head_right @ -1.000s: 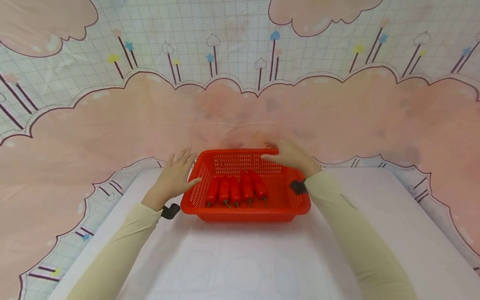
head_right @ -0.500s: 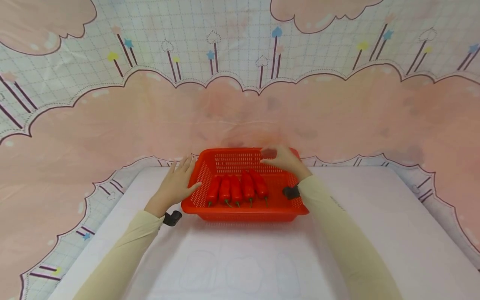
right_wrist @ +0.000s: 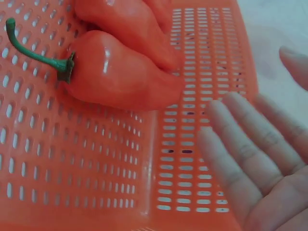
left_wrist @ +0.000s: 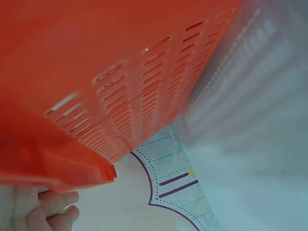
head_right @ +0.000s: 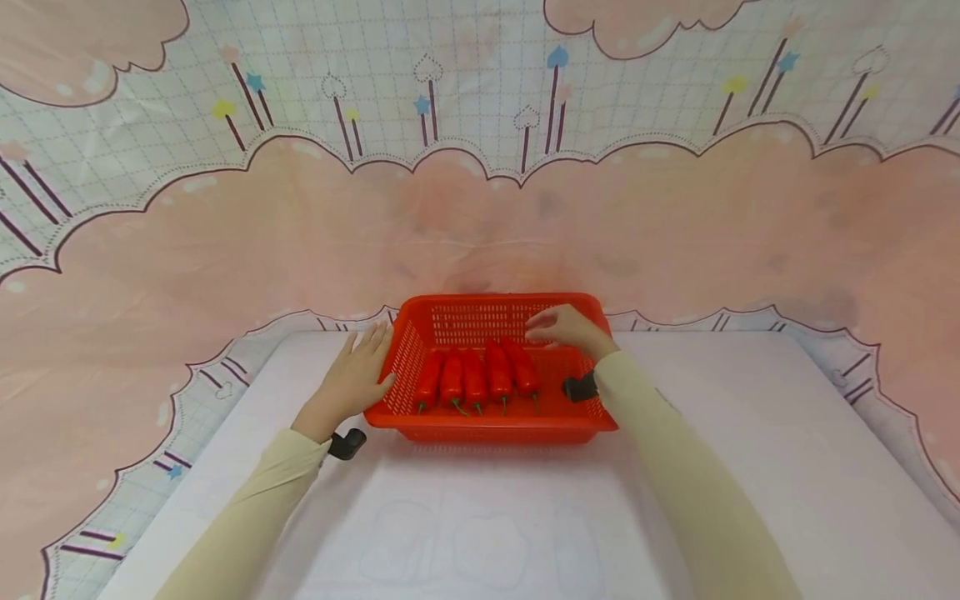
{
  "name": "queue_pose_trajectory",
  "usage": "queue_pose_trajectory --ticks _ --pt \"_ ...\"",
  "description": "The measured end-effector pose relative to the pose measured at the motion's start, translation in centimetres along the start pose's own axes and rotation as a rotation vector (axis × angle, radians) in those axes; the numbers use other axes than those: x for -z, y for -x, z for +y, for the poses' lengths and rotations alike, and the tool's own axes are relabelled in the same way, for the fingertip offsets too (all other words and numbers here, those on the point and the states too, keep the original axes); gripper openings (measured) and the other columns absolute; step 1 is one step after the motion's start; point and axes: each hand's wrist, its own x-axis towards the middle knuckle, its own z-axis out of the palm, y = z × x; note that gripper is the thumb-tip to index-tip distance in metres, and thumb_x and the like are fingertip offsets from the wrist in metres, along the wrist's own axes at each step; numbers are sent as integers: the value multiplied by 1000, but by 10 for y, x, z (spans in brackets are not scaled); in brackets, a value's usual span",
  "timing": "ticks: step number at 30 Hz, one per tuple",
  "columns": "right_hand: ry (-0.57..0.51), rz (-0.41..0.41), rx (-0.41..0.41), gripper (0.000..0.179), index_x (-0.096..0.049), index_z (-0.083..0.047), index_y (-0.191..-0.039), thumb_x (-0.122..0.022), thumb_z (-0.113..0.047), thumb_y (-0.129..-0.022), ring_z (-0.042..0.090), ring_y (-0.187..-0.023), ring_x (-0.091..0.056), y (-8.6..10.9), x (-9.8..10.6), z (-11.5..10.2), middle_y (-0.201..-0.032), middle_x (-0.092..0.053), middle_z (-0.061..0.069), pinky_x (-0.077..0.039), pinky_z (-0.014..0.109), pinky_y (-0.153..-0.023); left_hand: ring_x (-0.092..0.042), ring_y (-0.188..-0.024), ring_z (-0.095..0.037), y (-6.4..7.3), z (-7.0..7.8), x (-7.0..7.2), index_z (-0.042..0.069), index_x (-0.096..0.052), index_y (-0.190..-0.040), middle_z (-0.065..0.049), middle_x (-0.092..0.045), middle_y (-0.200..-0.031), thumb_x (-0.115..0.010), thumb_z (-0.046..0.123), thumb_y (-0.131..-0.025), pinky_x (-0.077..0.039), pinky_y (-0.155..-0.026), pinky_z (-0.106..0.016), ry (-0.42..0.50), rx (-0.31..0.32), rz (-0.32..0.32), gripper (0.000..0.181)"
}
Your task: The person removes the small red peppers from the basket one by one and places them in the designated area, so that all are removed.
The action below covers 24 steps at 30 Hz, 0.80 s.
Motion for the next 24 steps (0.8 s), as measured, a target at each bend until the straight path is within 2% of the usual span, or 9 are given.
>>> queue_pose_trajectory --ticks 6,13,19,24 --pt "-52 -95 -71 47 -47 10 -132 -55 -16 -93 39 -119 -55 0 2 9 -131 -53 28 -45 48 -101 -21 -144 -36 1 1 0 -7 -23 -146 -23 -23 -153 -55 23 -88 -12 -119 -53 5 5 -15 73" --pt "-205 -125 -202 46 -44 15 -131 -52 -10 -94 42 -124 -49 1 1 9 -133 -48 32 -40 49 -106 -22 -144 -36 3 3 -2 -7 -24 -145 -22 -24 -153 -52 21 -89 -13 -119 -52 46 16 -27 69" --pt "-209 -170 -243 45 -42 14 -133 -47 -11 -96 41 -125 -49 0 2 11 -135 -47 31 -41 48 -106 -23 -143 -36 4 4 -4 -8 -24 -145 -24 -24 -152 -46 20 -91 -12 -120 -51 58 8 -47 64" --pt "-204 -190 -245 46 -42 13 -134 -47 -13 -97 39 -126 -49 -2 2 10 -135 -48 28 -42 47 -106 -22 -143 -36 3 4 -4 -9 -24 -144 -24 -22 -153 -43 19 -91 -13 -120 -51 64 5 -67 63"
